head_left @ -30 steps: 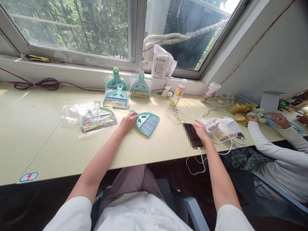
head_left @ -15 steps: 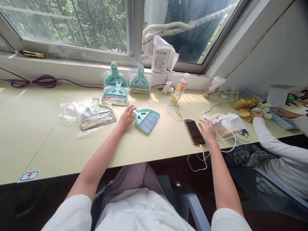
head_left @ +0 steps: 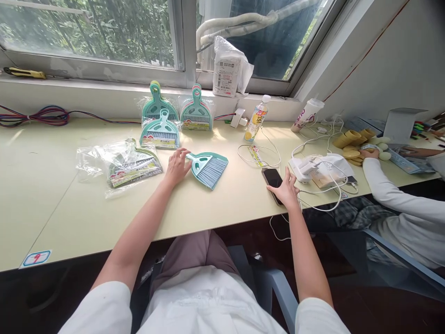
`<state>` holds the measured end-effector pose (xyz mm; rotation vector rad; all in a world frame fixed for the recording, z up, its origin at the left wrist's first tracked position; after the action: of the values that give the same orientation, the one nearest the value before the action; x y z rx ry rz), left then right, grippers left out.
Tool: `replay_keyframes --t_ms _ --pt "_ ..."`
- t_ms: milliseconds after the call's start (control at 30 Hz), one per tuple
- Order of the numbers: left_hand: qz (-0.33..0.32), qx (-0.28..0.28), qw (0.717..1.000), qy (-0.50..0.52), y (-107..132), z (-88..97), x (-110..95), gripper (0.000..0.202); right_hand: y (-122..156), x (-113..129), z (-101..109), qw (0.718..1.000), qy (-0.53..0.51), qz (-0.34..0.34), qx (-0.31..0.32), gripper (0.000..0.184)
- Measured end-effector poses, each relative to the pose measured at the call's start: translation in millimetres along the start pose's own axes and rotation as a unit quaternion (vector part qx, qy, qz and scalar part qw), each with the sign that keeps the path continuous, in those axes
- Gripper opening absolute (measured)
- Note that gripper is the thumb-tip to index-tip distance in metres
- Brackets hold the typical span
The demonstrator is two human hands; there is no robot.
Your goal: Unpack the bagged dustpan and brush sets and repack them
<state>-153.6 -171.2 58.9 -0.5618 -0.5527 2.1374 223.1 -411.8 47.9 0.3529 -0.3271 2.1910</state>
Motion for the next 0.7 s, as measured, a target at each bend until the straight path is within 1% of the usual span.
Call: replay_keyframes --t_ms 200,267,333,400,467,500,600,700 --pt "0.004 0.015 1.0 0.016 -0.3 -4.5 2.4 0.033 49.7 6.1 2.4 1.0 -0.018 0.023 0.008 0.1" --pt "0.003 0.012 1.0 0.019 -0.3 -5.0 2.7 0.033 57.2 2.8 5.5 0.999 -0.041 0.027 0.015 0.097" --pt "0.002 0.011 1.0 0.022 -0.5 -5.5 2.9 0.033 53.0 -4.4 11.4 0.995 -0.084 0.04 0.023 0.086" --pt "0.002 0.012 1.0 0.024 -0.9 -6.0 3.0 0.034 39.1 -14.2 20.3 0.986 -0.151 0.07 0.018 0.069" --pt "0.002 0.012 1.0 0.027 -1.4 -6.0 3.1 0.034 22.3 -25.4 29.0 0.964 -0.239 0.113 0.006 0.056" --pt "0.002 0.011 1.0 0.028 -1.7 -5.9 3.1 0.034 14.4 -31.3 29.0 0.953 -0.277 0.125 0.019 0.053" --pt "-0.002 0.008 0.999 0.031 -2.3 -6.1 3.6 0.033 -1.1 -46.6 19.4 0.928 -0.347 0.119 0.067 0.059" --pt "-0.01 0.008 0.999 0.033 -2.9 -7.5 4.4 0.031 -0.9 -49.4 10.9 0.92 -0.359 0.127 0.09 0.06"
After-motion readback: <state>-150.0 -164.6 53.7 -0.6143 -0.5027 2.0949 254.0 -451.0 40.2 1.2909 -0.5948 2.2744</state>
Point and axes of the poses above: each hand's wrist, its own y-axis away from the middle knuckle, its own z-axis out of the back of the hand, x = y × z, the point moved 7 cm from there along -y, towards the middle knuckle, and after that the axes turned 12 degrees about -z, right-handed, at the moved point
